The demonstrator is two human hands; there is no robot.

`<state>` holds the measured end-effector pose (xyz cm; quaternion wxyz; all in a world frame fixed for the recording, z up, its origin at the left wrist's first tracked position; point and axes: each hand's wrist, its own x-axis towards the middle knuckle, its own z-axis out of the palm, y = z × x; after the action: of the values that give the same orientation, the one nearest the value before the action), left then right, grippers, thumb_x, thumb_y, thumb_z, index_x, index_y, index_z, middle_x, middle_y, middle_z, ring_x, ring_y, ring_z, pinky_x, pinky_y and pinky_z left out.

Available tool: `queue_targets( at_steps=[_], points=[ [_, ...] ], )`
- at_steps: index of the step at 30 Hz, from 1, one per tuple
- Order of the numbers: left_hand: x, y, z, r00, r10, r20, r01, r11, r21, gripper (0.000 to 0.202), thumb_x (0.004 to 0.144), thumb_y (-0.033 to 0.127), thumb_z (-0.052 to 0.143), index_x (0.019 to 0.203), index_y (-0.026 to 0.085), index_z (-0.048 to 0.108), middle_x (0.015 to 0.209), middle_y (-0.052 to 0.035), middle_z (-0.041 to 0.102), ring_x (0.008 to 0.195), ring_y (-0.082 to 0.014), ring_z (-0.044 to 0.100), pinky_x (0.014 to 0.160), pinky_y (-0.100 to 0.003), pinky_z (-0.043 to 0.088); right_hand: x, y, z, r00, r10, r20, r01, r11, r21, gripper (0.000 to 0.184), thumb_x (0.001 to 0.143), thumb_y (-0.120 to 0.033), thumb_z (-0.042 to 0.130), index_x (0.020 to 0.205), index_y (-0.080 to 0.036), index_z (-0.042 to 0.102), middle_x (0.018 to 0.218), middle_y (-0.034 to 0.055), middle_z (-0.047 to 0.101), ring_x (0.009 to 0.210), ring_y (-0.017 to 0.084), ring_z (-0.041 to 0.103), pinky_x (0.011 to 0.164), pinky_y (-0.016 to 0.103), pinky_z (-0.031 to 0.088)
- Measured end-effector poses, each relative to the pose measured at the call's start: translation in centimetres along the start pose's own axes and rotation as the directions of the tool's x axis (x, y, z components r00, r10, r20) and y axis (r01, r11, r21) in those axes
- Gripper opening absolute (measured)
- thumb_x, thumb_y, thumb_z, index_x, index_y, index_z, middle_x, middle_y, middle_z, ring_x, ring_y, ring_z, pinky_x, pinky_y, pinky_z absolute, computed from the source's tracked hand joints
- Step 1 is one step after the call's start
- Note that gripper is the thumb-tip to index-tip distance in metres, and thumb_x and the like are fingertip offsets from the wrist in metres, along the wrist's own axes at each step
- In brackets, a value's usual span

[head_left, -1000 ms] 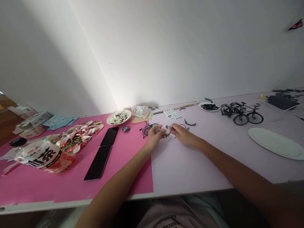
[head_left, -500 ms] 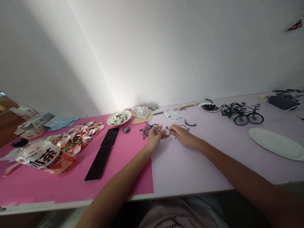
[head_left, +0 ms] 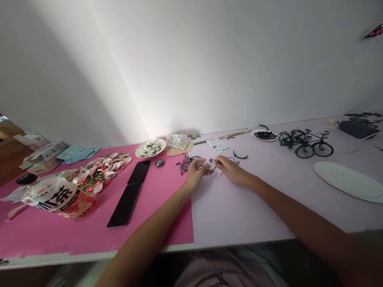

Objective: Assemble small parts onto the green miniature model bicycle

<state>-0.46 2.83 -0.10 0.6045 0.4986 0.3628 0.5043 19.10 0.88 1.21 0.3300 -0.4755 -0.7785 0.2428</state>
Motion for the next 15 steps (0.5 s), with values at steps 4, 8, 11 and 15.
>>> queue_targets(
  at_steps=[4,8,11,15],
  points=[
    [0.03,-0.06,0.04,1.0,-0.001,-0.008,0.001,1.0,-0.006,0.051,0.072,0.044,0.089,0.102,0.016,0.057,0.085,-0.0052,0.073,0.065,-0.0124,0.067,0.069,-0.03,0.058,-0.14,0.11,0.0,1.0,-0.022,0.012,0.022,1.0,-0.008,0.014,0.101,-0.03,0.038,0.096,-0.026,0.051,0.1,0.0033,0.056,0.087,0.02,0.051,0.08,0.034,0.044],
    [0.08,-0.22,-0.08,1.0,0.011,-0.001,-0.011,1.0,0.009,0.051,0.072,0.044,0.088,0.102,0.016,0.057,0.086,-0.0051,0.072,0.065,-0.0121,0.066,0.071,-0.032,0.058,-0.3,0.07,-0.05,0.999,-0.014,0.032,0.014,1.0,-0.006,0.012,0.101,-0.028,0.04,0.098,-0.026,0.052,0.103,0.0033,0.057,0.091,0.021,0.054,0.082,0.034,0.045],
    [0.04,-0.25,-0.14,0.999,0.032,0.002,-0.032,0.999,0.039,0.048,0.075,0.043,0.086,0.102,0.016,0.057,0.086,-0.0052,0.072,0.065,-0.0116,0.066,0.073,-0.033,0.058,-0.34,0.09,-0.07,0.999,0.022,0.049,-0.021,1.0,-0.011,0.013,0.101,-0.03,0.04,0.101,-0.027,0.053,0.105,0.0038,0.059,0.094,0.022,0.055,0.081,0.034,0.045],
    [-0.11,-0.18,-0.03,0.996,0.088,0.0,-0.088,0.991,0.1,0.042,0.078,0.04,0.083,0.101,0.015,0.058,0.086,-0.0054,0.071,0.065,-0.0115,0.065,0.071,-0.031,0.058,-0.25,0.36,0.0,0.994,0.069,0.085,-0.066,0.997,-0.037,0.016,0.102,-0.037,0.041,0.102,-0.026,0.054,0.103,0.0039,0.061,0.088,0.021,0.055,0.078,0.034,0.044]
  ],
)
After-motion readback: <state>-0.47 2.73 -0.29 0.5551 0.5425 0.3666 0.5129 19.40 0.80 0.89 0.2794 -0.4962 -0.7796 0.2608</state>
